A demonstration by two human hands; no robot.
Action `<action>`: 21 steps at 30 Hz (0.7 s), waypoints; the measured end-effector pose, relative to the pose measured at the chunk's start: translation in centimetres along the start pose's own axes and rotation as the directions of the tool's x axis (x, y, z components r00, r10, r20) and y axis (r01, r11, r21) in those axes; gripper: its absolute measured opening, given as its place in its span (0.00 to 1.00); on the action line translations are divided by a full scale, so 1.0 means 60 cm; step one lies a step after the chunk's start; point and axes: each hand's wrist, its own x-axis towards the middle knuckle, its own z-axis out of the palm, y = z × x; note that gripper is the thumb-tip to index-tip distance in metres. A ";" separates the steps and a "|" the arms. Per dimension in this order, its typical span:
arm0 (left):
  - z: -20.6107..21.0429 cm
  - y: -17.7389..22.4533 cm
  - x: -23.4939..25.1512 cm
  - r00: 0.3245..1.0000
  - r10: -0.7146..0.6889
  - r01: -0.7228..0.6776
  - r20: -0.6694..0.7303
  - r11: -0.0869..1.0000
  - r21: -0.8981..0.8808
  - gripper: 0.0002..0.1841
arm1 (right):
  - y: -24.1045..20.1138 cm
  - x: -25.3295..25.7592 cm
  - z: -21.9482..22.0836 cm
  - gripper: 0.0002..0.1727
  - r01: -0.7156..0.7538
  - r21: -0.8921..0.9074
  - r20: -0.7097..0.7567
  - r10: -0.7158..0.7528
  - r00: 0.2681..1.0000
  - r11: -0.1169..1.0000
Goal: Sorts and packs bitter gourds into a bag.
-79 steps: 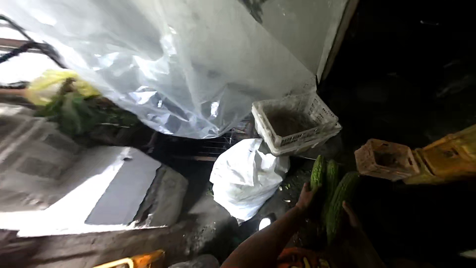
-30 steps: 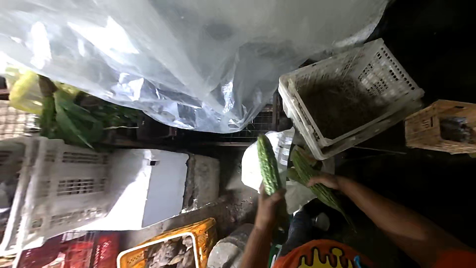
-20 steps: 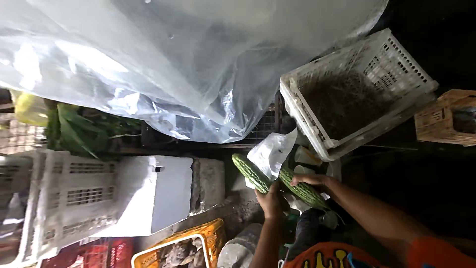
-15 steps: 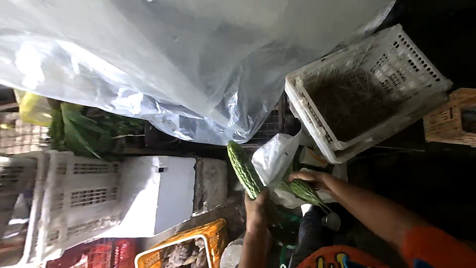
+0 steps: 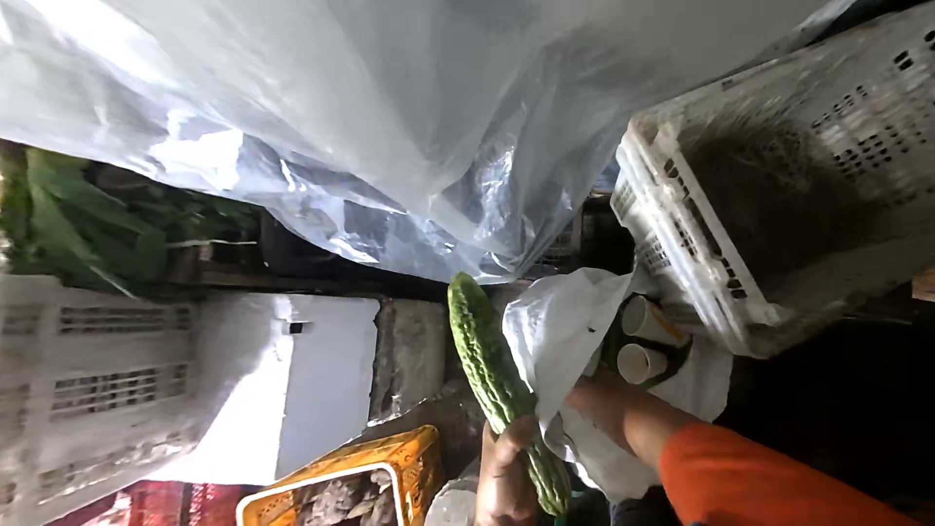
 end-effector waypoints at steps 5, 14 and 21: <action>0.013 0.030 -0.002 0.988 0.041 -0.022 -0.147 0.992 0.126 0.20 | 0.007 0.069 0.064 0.30 -0.091 -0.129 -0.049 0.086 0.995 0.987; 0.087 0.044 -0.052 0.939 0.342 -0.289 -0.046 0.853 0.434 0.41 | 0.067 -0.099 -0.060 0.24 0.148 0.356 -0.107 -0.117 0.987 0.923; 0.169 -0.041 -0.110 0.676 0.502 -0.719 0.539 0.291 0.631 0.47 | 0.034 -0.358 -0.081 0.49 0.689 0.380 -0.651 -0.351 0.673 0.617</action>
